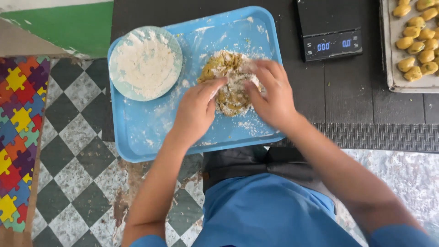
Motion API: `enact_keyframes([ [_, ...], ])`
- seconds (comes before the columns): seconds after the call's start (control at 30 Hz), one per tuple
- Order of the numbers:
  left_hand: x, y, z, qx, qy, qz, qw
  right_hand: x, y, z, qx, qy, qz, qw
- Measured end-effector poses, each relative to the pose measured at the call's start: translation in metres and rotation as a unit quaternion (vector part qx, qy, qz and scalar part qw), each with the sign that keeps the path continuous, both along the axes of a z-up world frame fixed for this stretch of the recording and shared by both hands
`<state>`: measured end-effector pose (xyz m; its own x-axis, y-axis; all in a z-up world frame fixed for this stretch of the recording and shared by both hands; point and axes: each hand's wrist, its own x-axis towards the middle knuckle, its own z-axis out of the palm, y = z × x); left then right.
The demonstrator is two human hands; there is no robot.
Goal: Weighing dough portions on a scale, cutting dough with a bench scraper, and kneading a large mass of dough with flour on a tray.
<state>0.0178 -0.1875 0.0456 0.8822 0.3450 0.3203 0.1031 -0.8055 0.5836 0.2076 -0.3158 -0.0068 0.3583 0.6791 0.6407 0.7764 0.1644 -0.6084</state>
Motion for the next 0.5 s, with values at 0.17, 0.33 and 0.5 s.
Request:
enact_keyframes([
  [0.17,-0.022,-0.019,-0.065,0.033,-0.15,0.102,0.983,0.004,0.096,0.01,-0.045,-0.132,0.044,0.989],
  [0.33,-0.021,-0.025,-0.083,0.141,-0.109,0.105,0.978,0.002,0.118,-0.008,-0.169,-0.276,0.04,0.945],
  [0.5,-0.023,-0.032,-0.077,0.097,-0.06,0.104,0.988,0.009,0.125,-0.02,-0.154,-0.381,-0.027,0.911],
])
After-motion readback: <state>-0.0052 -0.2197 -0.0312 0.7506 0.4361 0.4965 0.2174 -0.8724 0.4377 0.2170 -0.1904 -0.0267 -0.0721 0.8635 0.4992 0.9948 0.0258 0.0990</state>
